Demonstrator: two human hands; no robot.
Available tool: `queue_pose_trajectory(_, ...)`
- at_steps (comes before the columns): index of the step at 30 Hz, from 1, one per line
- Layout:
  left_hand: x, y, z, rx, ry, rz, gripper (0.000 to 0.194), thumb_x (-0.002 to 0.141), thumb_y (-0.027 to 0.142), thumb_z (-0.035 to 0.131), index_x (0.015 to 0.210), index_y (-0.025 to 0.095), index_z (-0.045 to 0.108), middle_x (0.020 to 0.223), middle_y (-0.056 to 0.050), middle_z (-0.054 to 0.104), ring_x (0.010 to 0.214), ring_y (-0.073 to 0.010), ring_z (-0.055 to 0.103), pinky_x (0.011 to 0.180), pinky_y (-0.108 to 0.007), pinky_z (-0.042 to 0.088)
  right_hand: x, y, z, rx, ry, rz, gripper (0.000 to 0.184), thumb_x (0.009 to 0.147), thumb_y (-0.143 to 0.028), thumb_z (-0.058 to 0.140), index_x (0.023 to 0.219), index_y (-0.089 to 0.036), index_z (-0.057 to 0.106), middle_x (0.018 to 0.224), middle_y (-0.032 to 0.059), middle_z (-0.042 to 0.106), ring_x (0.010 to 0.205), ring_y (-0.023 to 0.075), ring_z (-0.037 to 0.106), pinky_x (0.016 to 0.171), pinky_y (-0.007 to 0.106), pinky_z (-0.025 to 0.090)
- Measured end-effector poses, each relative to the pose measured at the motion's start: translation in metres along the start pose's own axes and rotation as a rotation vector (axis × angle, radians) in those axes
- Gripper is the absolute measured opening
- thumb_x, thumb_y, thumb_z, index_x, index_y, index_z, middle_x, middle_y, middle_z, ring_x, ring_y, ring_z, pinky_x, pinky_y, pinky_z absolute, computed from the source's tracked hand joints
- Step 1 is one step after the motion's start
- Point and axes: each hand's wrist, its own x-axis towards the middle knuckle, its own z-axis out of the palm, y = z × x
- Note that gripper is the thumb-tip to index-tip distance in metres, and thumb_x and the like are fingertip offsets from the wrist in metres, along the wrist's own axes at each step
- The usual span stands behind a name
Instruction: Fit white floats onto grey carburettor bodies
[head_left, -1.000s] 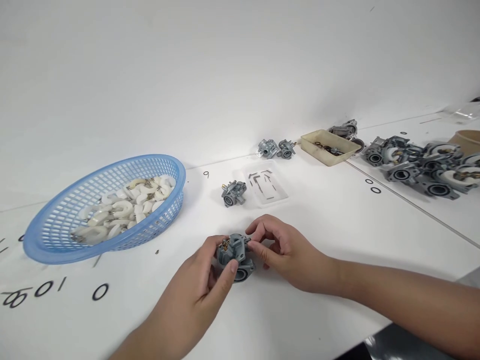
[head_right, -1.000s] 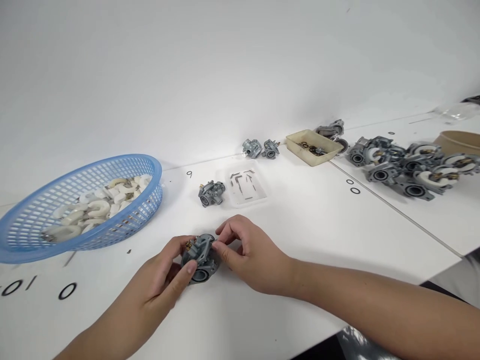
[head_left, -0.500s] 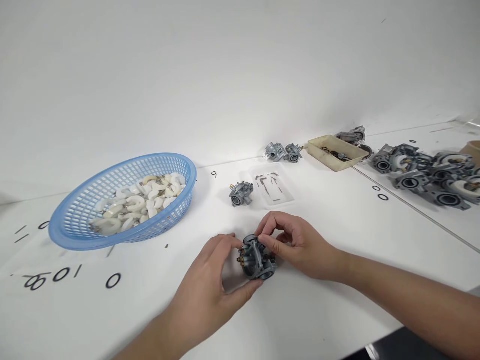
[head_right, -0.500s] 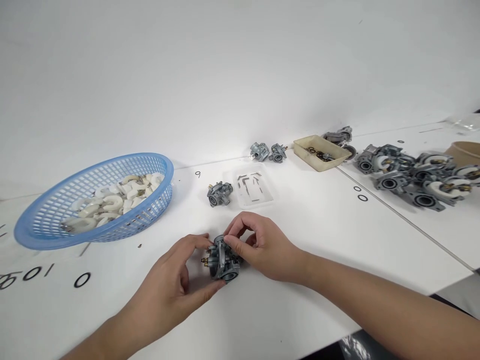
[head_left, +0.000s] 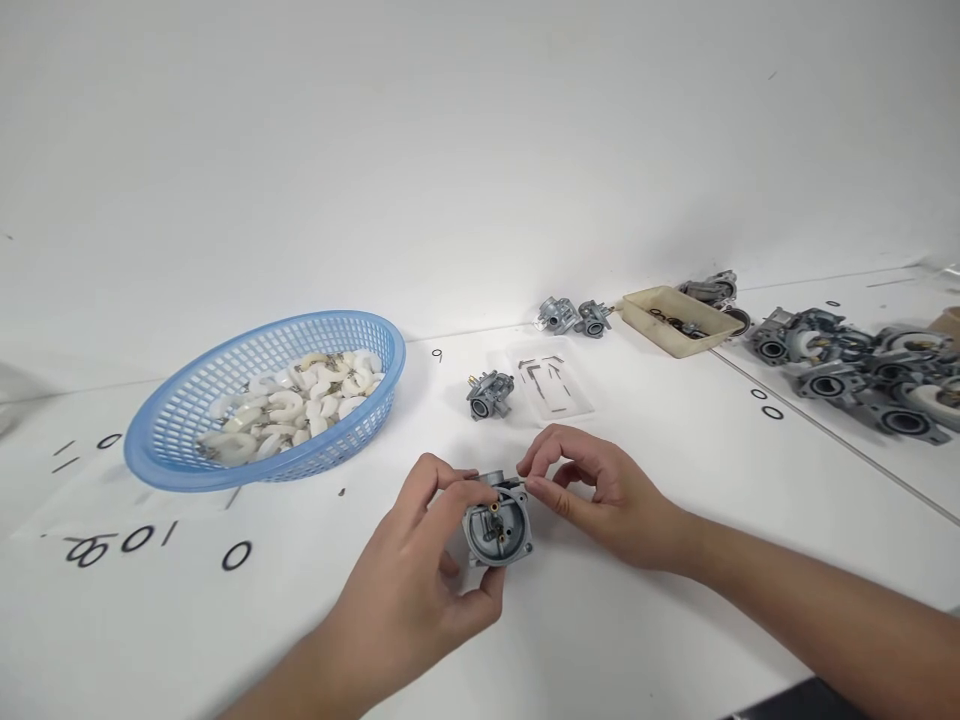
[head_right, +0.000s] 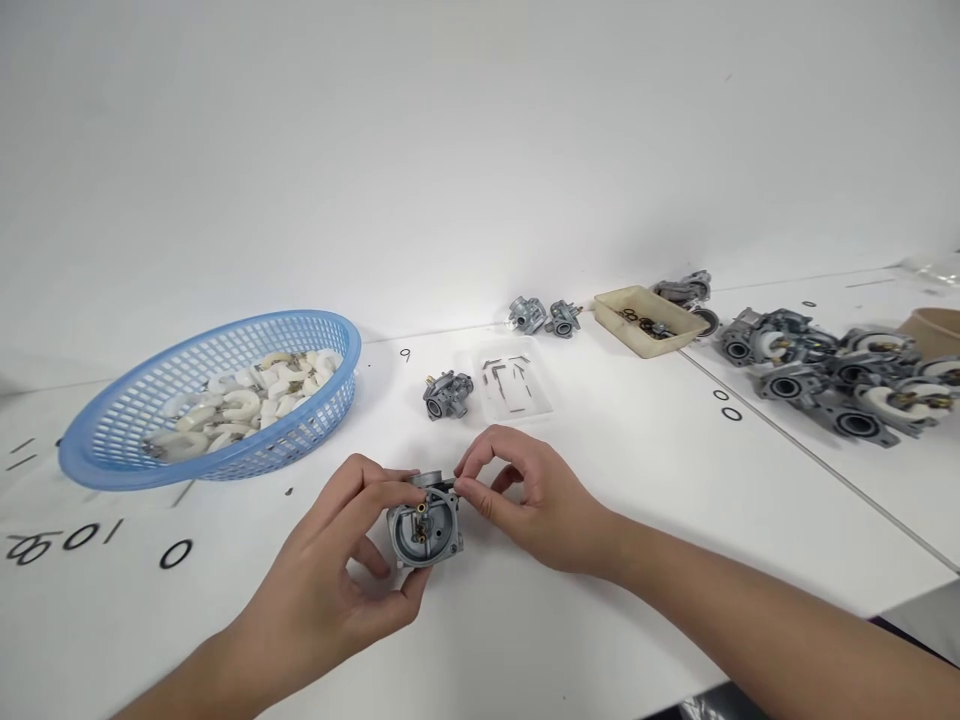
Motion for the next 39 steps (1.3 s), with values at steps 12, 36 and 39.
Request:
queue_pose_trajectory(12, 0.004, 0.001, -0.004, 0.019, -0.027, 0.07, 0.046, 0.089, 0.02, 0.085, 0.128, 0.038, 0.069, 0.144, -0.007, 0.066, 0.123, -0.03, 0.074, 0.044, -0.017, 0.053, 0.001, -0.002, 0.004, 0.058, -0.074, -0.111, 0.004, 0.107, -0.028, 0.077, 0.105, -0.025, 0.076, 0.112, 0.0048, 0.075, 0.102, 0.0199, 0.074, 0.081, 0.031, 0.063)
queue_pose_trajectory(36, 0.007, -0.013, -0.002, -0.306, -0.052, -0.095, 0.061, 0.082, 0.019, 0.09, 0.135, 0.043, 0.074, 0.141, -0.005, 0.075, 0.04, 0.0007, 0.048, 0.034, -0.016, 0.049, 0.005, 0.006, 0.006, 0.192, -0.067, 0.138, 0.027, 0.102, -0.048, 0.085, 0.101, -0.022, 0.078, 0.1, 0.0012, 0.075, 0.072, 0.0122, 0.059, 0.061, 0.027, 0.046)
queue_pose_trajectory(39, 0.005, -0.016, -0.001, -0.283, -0.038, -0.051, 0.063, 0.082, 0.017, 0.089, 0.137, 0.043, 0.074, 0.142, -0.004, 0.075, 0.041, 0.0003, 0.05, 0.035, -0.016, 0.053, 0.004, 0.003, 0.006, 0.173, -0.054, 0.132, 0.026, 0.103, -0.048, 0.083, 0.101, -0.022, 0.078, 0.102, 0.0027, 0.076, 0.081, 0.0158, 0.066, 0.063, 0.027, 0.049)
